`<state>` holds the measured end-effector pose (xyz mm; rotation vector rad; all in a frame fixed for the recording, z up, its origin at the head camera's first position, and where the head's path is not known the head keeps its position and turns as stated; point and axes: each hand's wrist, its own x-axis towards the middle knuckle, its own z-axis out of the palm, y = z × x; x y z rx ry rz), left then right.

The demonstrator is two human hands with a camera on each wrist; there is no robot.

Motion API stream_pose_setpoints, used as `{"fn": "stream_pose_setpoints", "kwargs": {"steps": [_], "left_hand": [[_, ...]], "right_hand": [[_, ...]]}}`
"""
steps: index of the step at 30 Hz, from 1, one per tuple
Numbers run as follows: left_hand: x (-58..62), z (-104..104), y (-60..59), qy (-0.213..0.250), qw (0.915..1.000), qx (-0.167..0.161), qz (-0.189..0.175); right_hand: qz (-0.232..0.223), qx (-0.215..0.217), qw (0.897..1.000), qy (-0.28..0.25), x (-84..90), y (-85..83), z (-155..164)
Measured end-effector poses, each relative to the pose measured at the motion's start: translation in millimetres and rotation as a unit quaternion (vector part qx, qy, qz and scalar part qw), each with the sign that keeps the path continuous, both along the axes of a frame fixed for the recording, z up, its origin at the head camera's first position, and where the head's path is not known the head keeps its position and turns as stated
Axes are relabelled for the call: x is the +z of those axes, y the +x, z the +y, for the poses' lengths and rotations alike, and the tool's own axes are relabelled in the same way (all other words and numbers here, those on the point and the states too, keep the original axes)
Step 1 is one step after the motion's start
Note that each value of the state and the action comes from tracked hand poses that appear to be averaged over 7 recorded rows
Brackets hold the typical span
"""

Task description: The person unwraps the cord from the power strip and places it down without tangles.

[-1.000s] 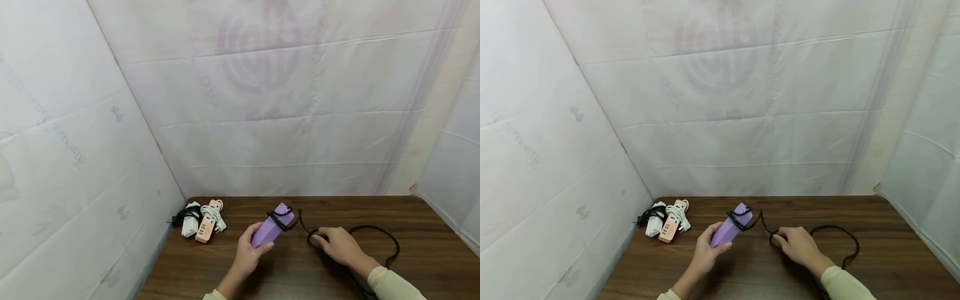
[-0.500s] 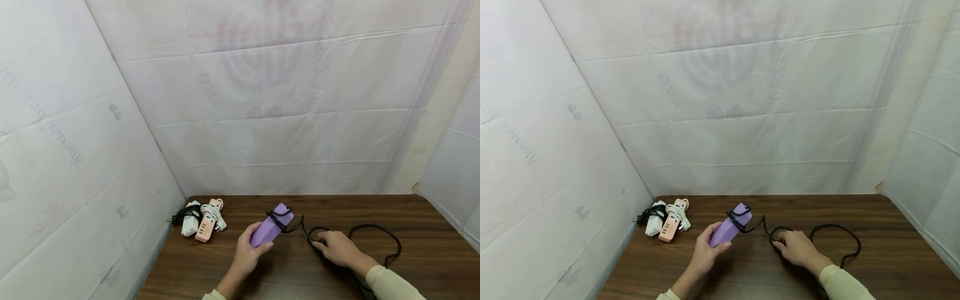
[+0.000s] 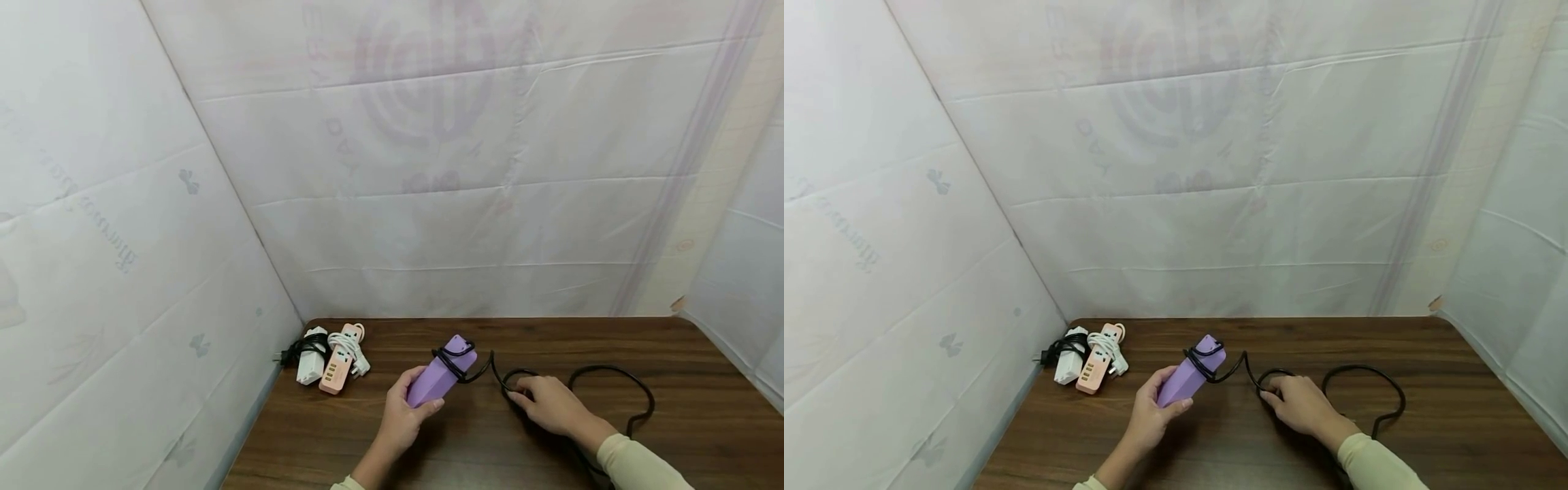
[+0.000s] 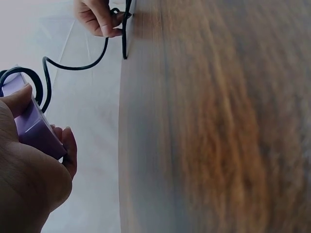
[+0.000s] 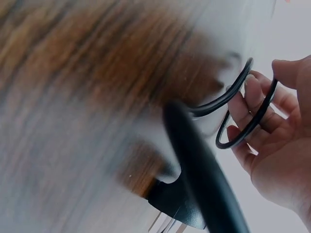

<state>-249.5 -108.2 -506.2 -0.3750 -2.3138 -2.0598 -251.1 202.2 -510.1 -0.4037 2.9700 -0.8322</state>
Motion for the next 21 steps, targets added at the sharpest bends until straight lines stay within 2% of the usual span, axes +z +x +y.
{"fn": "stream_pose_setpoints", "kwargs": {"steps": [6, 10, 16, 21], "left_hand": [[0.9, -1.3, 1.6, -0.006, 0.9999, 0.002, 0.008], [1.9, -2.3, 2.7, -0.002, 1.0000, -0.001, 0.006], [-0.2, -2.4, 1.9, -0.004, 1.0000, -0.001, 0.007], [0.7, -1.2, 0.5, -0.004, 0.9999, -0.007, 0.010]], "right_hand": [[-0.009, -0.024, 1.000, -0.018, 1.8, -0.6, -5.7], [-0.004, -0.040, 0.999, -0.027, 10.1, 1.1, -12.0], [0.052, -0.036, 0.998, -0.026, 13.5, 1.9, -20.7], [0.112, -0.032, 0.993, -0.031, 17.0, 2.1, -29.3]]}}
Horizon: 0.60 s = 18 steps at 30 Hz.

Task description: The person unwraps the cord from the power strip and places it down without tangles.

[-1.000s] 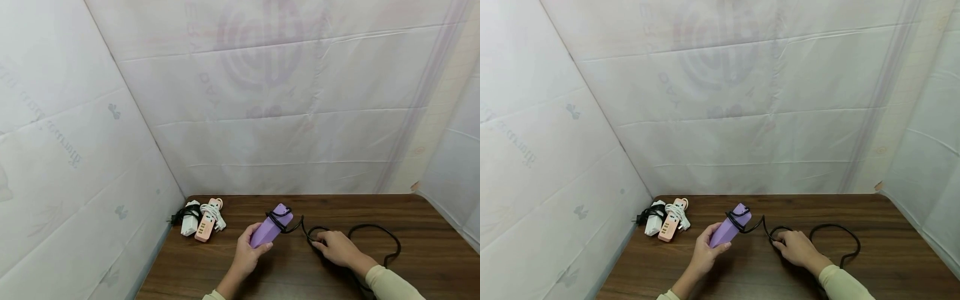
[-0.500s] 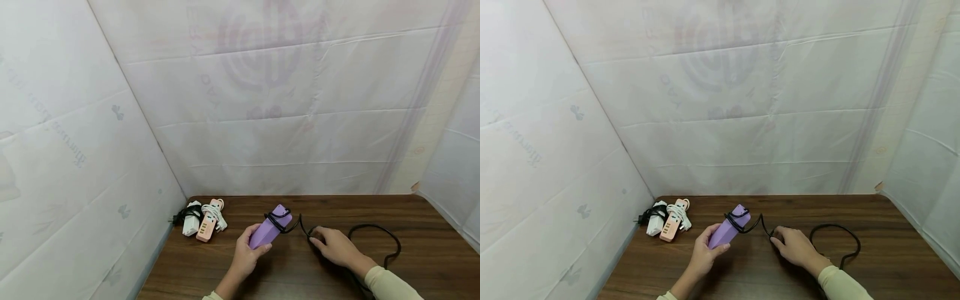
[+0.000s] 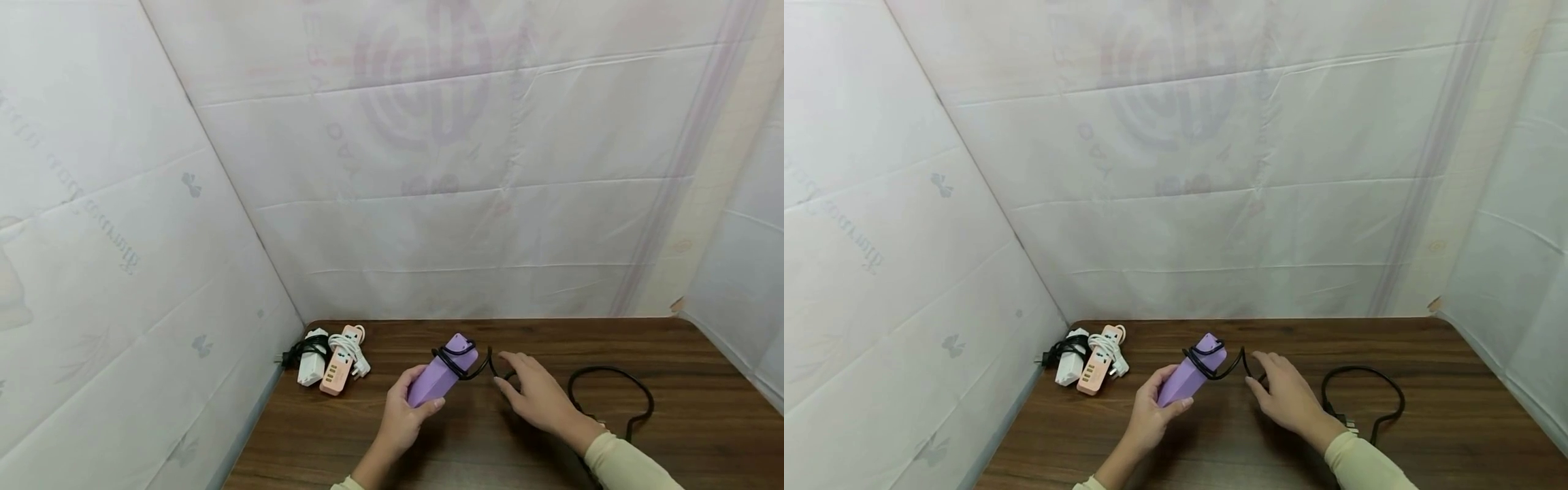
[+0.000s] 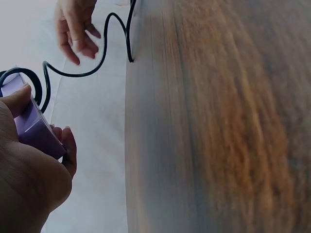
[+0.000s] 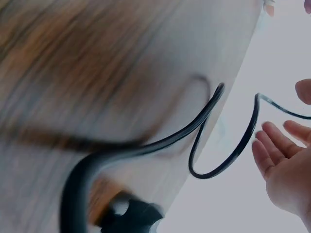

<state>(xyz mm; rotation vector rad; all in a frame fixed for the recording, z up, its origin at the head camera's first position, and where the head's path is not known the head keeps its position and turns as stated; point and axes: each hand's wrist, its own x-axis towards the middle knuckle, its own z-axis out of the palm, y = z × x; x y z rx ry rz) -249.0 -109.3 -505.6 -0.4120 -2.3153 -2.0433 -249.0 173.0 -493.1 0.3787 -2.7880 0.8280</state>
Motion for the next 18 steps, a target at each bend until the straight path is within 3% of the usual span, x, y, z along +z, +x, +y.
{"fn": "stream_pose_setpoints", "kwargs": {"steps": [8, 18], "left_hand": [[4.7, 2.2, 1.0, -0.001, 1.0000, -0.004, 0.000], [7.7, 4.6, 2.7, 0.006, 0.9999, -0.011, 0.006]], "right_hand": [[0.058, 0.037, 0.998, 0.010, 0.3, 1.2, -14.9], [0.160, 0.037, 0.986, 0.007, -0.4, 1.0, -24.8]]}}
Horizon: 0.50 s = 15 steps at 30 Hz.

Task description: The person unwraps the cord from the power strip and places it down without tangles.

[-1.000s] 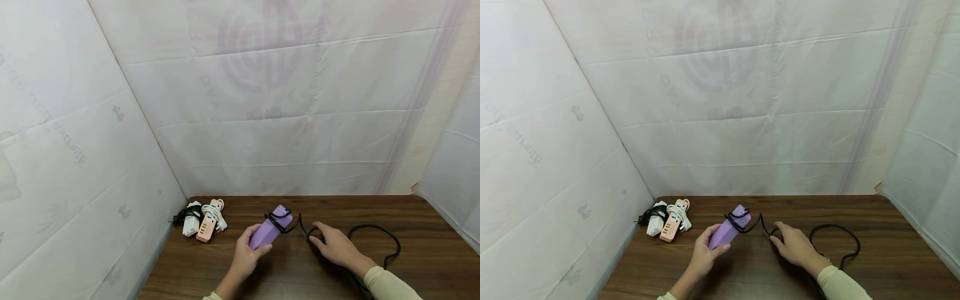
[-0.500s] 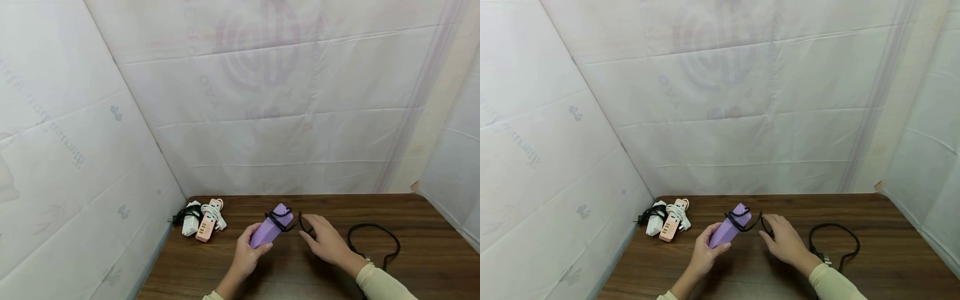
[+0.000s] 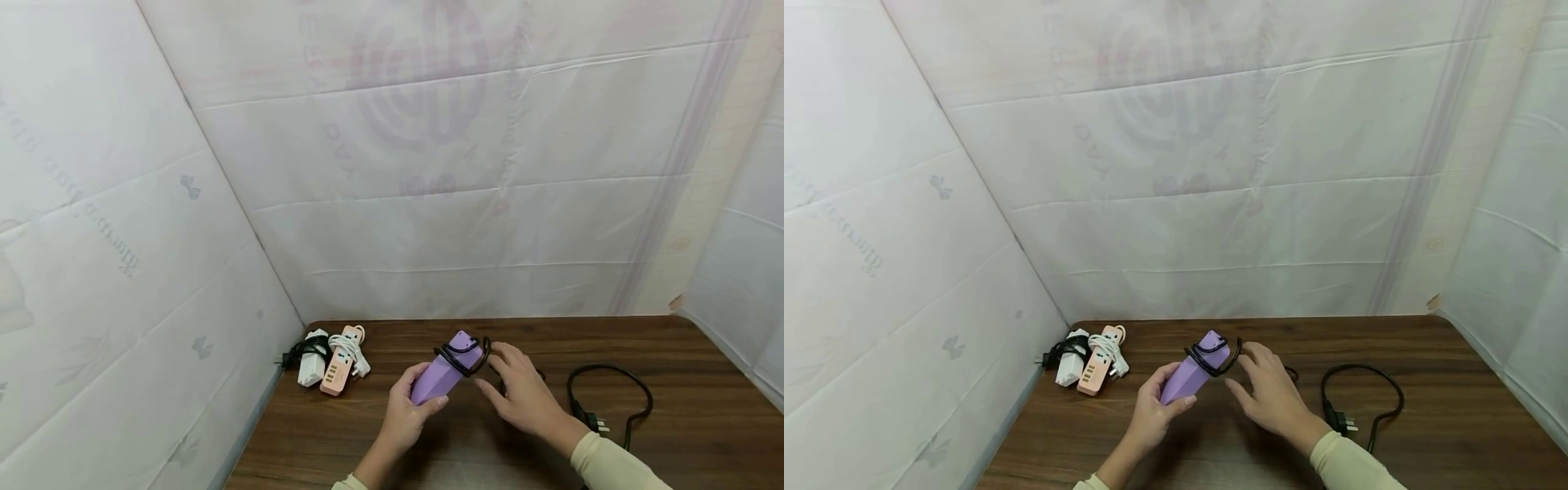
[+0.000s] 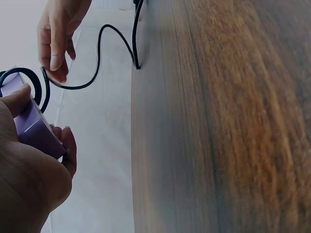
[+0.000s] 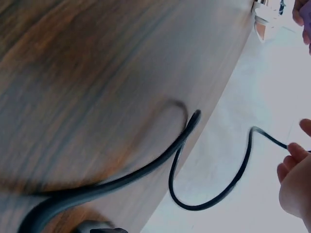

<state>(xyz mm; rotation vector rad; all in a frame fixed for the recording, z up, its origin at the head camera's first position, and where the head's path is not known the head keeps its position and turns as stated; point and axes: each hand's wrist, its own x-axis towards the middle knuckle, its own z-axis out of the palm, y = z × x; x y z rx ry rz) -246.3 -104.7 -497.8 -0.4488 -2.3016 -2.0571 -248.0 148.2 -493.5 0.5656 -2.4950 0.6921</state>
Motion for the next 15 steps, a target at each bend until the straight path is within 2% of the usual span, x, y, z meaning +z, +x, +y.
{"fn": "stream_pose_setpoints", "kwargs": {"steps": [5, 8, 15], "left_hand": [[2.5, 0.1, 0.6, -0.001, 1.0000, -0.004, -0.003], [3.6, 0.1, 0.5, -0.001, 1.0000, -0.005, -0.004], [5.0, 1.7, 1.2, 0.005, 0.9999, -0.011, -0.003]], "right_hand": [[0.087, -0.010, 0.996, -0.025, -0.7, -1.9, 1.0], [0.122, -0.003, 0.992, -0.017, 0.1, -4.3, 3.0], [0.120, 0.041, 0.992, 0.024, 0.8, -5.1, 1.4]]}}
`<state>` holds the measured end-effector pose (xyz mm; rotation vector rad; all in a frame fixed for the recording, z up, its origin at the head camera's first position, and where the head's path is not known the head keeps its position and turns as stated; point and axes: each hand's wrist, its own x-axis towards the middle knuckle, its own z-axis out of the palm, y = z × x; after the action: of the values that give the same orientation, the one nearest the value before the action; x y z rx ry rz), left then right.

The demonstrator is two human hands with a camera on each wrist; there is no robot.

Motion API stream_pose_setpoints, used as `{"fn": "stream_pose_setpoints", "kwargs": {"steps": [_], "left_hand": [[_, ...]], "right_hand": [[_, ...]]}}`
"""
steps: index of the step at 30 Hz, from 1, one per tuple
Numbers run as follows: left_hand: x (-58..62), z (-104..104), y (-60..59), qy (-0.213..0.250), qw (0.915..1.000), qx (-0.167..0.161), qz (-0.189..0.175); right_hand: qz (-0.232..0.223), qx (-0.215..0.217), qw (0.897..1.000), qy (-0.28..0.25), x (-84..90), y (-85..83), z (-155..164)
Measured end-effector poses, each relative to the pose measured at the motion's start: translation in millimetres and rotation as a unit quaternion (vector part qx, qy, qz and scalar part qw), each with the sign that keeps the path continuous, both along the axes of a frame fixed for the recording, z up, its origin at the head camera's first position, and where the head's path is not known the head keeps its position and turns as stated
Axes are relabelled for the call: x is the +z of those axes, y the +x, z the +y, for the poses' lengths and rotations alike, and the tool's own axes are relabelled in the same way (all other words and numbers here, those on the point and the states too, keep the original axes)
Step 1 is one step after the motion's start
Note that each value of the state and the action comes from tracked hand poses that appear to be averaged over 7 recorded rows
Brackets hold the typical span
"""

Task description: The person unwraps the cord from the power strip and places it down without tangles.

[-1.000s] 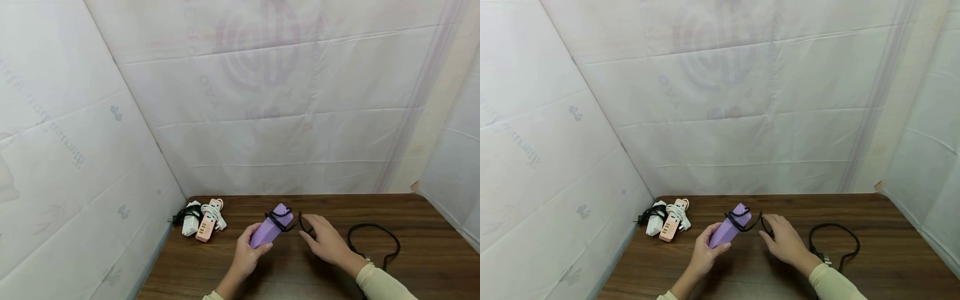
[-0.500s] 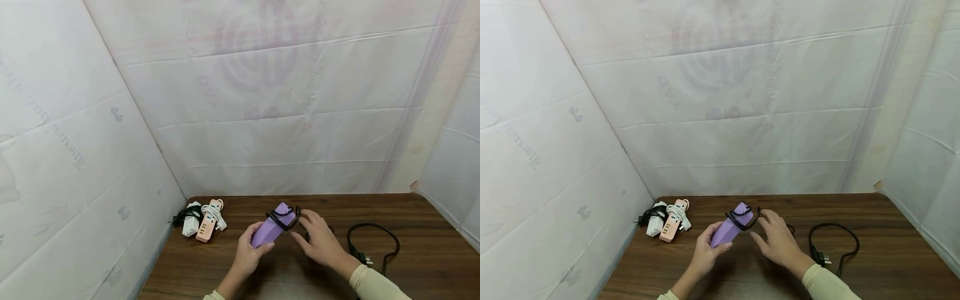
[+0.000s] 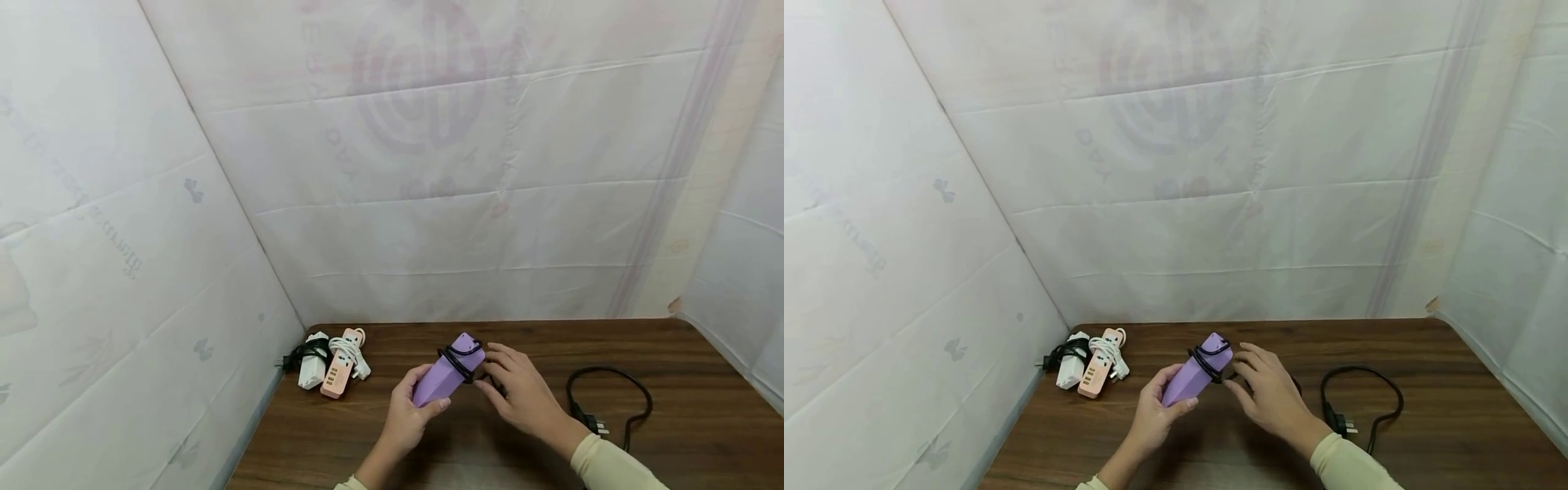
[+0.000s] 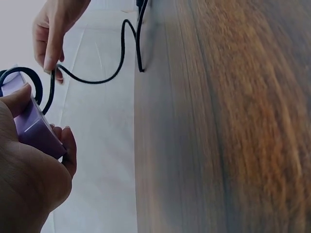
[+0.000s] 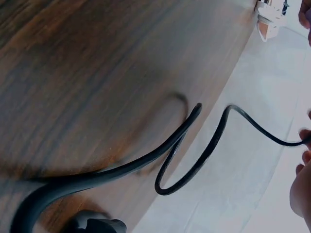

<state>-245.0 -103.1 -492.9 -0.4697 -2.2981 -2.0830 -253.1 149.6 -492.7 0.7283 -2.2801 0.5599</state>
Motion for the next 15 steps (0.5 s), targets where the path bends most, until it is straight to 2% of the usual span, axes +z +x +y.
{"fn": "stream_pose_setpoints", "kwargs": {"steps": [6, 10, 15], "left_hand": [[-2.5, 1.0, 2.3, -0.001, 1.0000, -0.002, -0.002], [-2.1, 0.8, 3.7, -0.002, 1.0000, 0.000, -0.003], [-0.7, 1.5, 4.7, -0.003, 1.0000, 0.000, -0.004]], "right_hand": [[0.005, 0.009, 1.000, 0.016, -3.7, 2.5, -1.1], [0.002, 0.012, 1.000, 0.009, -4.0, 2.6, -0.9], [-0.015, -0.006, 1.000, 0.011, -1.9, 2.5, -1.0]]}}
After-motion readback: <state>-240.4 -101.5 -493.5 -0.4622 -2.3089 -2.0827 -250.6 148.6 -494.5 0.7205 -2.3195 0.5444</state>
